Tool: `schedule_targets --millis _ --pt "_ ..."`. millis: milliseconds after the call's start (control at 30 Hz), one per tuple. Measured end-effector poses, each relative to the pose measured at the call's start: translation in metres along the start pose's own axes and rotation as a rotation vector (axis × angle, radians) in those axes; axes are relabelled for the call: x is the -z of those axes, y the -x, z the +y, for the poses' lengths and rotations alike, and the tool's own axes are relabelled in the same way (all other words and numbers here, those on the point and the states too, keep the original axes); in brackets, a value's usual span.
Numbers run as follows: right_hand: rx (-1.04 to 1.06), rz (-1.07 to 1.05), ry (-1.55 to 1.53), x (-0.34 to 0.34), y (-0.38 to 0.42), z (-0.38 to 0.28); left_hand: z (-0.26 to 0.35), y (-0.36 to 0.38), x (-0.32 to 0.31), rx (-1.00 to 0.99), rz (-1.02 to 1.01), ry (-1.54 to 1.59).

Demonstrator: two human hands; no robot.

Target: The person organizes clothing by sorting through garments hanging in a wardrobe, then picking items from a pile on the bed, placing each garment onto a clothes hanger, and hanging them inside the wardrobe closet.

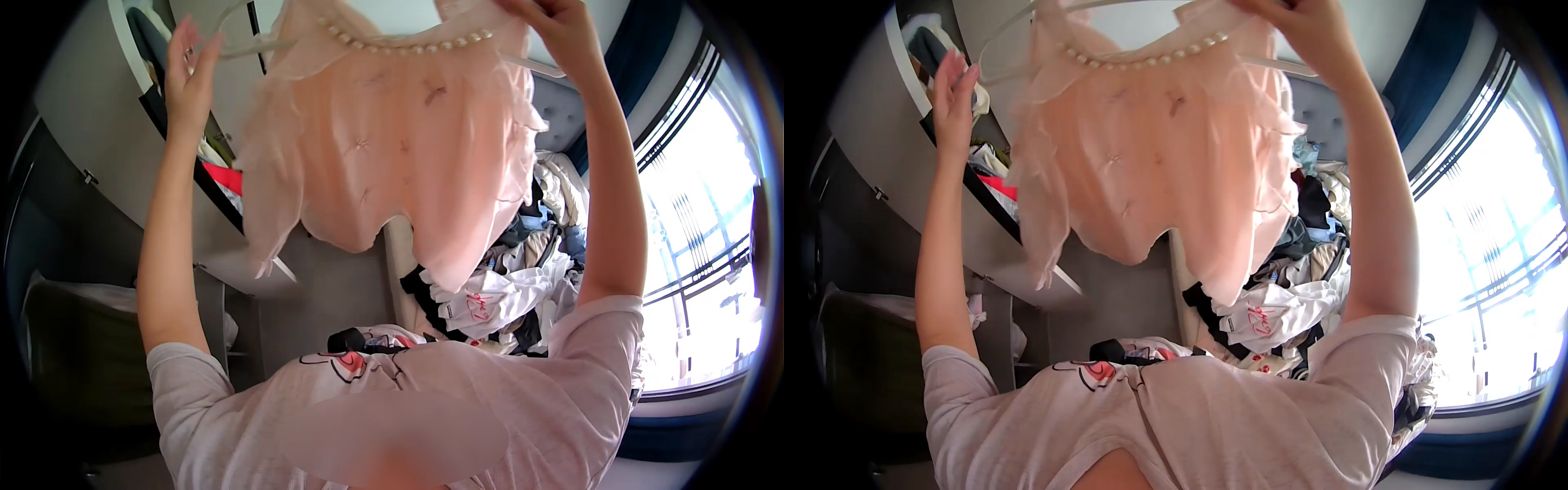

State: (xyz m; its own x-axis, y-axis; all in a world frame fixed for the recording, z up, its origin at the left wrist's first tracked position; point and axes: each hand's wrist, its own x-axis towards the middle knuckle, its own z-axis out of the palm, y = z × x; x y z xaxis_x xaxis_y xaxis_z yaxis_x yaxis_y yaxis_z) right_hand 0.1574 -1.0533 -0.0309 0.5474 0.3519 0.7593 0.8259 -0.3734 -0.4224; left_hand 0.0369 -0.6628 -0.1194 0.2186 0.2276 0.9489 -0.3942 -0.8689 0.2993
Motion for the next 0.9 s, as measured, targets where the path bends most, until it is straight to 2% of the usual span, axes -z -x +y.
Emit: schedule_targets --millis 33,133,233,267,300,367,400,433,467,500,567,633,733,767,833,900 --pt "0.012 -0.035 -0.019 -0.01 0.0 -0.003 0.014 -0.006 0.003 -0.191 -0.002 -0.134" --pt "0.033 -0.143 -0.076 -0.045 0.004 -0.016 0.063 -0.009 -0.007 -0.239 -0.159 -0.046" --pt "0.056 -0.208 -0.195 -0.07 0.017 -0.026 0.12 -0.01 -0.005 0.12 -0.346 -0.271" --pt "0.087 -0.214 -0.291 -0.079 0.018 -0.018 0.059 -0.022 -0.001 0.163 -0.354 -0.123" --pt "0.118 -0.22 -0.386 -0.088 0.021 -0.012 0.055 -0.023 0.006 0.243 -0.372 -0.07" --pt "-0.032 -0.017 -0.751 -0.105 0.042 -0.008 -0.027 -0.049 0.056 0.373 -0.461 -0.22" --pt "0.082 -0.092 -0.755 -0.123 0.065 0.038 0.002 -0.041 0.062 0.422 -0.326 -0.204" --pt "0.112 -0.197 -0.737 -0.15 0.09 0.062 0.031 -0.033 0.068 0.464 -0.182 -0.189" --pt "0.143 -0.301 -0.717 -0.177 0.116 0.087 0.004 -0.039 0.094 0.364 -0.148 -0.228" --pt "0.074 -0.485 -0.727 -0.202 0.15 0.1 0.008 -0.046 0.111 0.478 -0.129 -0.237" --pt "-0.069 -0.893 -0.747 -0.249 0.202 0.122 -0.023 -0.062 0.166 0.383 -0.119 -0.229" --pt "-0.332 -1.078 -0.677 -0.266 0.204 0.129 -0.007 -0.067 0.196 0.4 -0.067 -0.28" --pt "-0.559 -0.678 -0.884 -0.268 0.175 0.133 -0.002 -0.08 0.271 0.373 -0.084 -0.637" --pt "-0.639 -0.599 -1.092 -0.27 0.17 0.141 0.005 -0.074 0.289 0.342 -0.099 -0.77" --pt "-0.683 -0.532 -1.261 -0.288 0.149 0.148 0.006 -0.074 0.326 0.299 -0.145 -0.866" --pt "-0.728 -0.614 -1.242 -0.289 0.131 0.141 0.022 -0.064 0.346 0.258 -0.186 -0.875"
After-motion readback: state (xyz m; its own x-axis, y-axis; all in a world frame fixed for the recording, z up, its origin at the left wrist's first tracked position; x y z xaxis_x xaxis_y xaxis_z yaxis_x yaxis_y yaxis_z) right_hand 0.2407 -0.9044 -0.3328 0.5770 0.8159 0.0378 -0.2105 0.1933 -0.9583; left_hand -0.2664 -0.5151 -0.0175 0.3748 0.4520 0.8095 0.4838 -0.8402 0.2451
